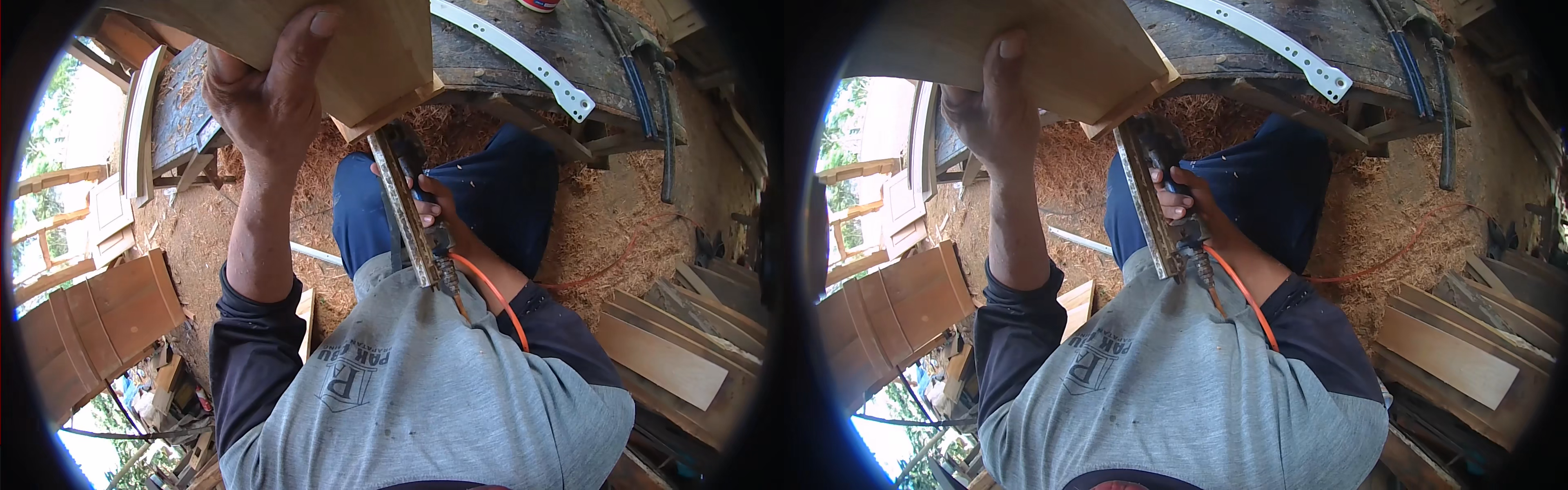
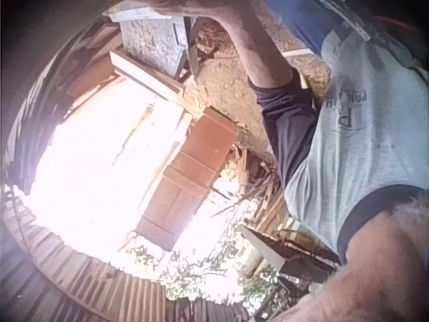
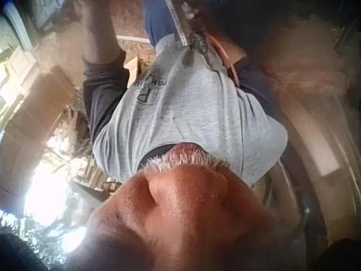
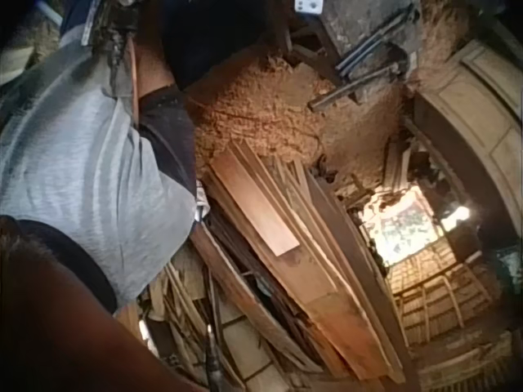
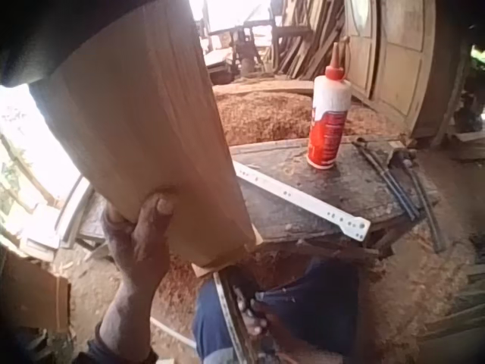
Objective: The person assembles wooden frame components by applying glue, using a nail gun to join pieces, checking alignment with a square, and securing joins with a hammer and pliers.
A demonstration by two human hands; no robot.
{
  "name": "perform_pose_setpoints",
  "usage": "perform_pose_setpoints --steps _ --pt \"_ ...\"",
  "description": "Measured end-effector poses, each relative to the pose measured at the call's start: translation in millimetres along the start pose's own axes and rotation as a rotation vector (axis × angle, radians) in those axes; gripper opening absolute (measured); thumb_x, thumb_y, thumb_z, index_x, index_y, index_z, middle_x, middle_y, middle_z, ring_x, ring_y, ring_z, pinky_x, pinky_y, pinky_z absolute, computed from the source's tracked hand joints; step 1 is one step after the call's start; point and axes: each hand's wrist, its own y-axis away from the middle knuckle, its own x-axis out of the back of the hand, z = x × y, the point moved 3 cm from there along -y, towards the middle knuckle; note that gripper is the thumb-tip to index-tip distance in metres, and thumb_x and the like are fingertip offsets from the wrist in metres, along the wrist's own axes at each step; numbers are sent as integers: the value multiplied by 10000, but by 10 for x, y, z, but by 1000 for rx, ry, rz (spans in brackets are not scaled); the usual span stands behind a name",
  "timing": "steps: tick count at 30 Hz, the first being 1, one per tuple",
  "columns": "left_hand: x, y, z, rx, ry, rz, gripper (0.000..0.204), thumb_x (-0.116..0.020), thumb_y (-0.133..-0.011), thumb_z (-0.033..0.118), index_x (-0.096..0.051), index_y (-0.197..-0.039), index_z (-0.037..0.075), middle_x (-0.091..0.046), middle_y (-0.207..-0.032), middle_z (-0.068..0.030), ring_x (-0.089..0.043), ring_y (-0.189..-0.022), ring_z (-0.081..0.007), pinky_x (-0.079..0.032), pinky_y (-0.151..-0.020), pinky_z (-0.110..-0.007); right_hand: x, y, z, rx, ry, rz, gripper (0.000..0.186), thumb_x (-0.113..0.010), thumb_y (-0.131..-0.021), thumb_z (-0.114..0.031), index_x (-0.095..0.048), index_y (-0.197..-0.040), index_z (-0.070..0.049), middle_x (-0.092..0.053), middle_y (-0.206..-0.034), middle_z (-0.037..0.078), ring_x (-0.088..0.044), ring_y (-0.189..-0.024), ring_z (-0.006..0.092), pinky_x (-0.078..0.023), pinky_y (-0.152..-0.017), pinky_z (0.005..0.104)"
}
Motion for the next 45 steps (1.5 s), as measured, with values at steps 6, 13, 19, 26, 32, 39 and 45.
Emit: perform_pose_setpoints --steps 6,13,19,26,32,39,45 --pt "-1 28 -16 145 105 21 136 -726 -899 168 -743 -995 73 -672 -933 -67 -636 -879 -177 -482 -782 -333 -152 10 14 47 161 54 356 -596 -966 -360 -604 -1218 -107 -490 -532 -21 -620 -640 155 -546 -600 337" --pt "-35 6 48 512 369 125 158 -740 -886 180 -738 -973 48 -681 -934 -60 -631 -877 -165 -478 -789 -328 -179 114 -80 116 193 95 336 -631 -939 -365 -611 -1069 -56 -467 -529 -33 -602 -605 137 -529 -570 303" --pt "-45 -6 52 563 415 138 184 -752 -875 191 -733 -954 26 -688 -935 -54 -627 -876 -155 -474 -794 -324 -181 96 -113 73 191 70 323 -616 -950 -342 -631 -1156 -94 -459 -530 -40 -575 -582 125 -504 -581 280" --pt "-13 11 53 621 394 140 226 -768 -859 218 -726 -915 3 -695 -927 -46 -618 -866 -142 -466 -804 -325 -155 101 -119 61 216 79 340 -610 -954 -339 -611 -1254 -178 -456 -527 -46 -550 -556 116 -489 -570 277" --pt "-24 -51 76 384 348 129 231 -763 -867 230 -730 -907 5 -679 -860 -32 -601 -820 -117 -460 -765 -302 -207 81 -121 75 192 50 320 -614 -952 -333 -585 -1198 -132 -459 -533 -47 -554 -553 114 -480 -553 273" --pt "5 -9 100 550 490 230 174 -736 -882 197 -748 -919 27 -699 -840 -23 -615 -761 -97 -481 -710 -276 -264 114 -94 92 224 198 302 -614 -954 -336 -588 -1157 -114 -465 -541 -41 -559 -557 106 -471 -520 272" --pt "1 -134 102 727 778 -28 265 -793 -841 193 -710 -1013 9 -747 -859 -90 -707 -750 -137 -571 -652 -304 -22 601 -520 70 517 349 477 -601 -961 -283 -378 -1301 -33 -494 -585 -8 -518 -460 73 -474 -446 251"
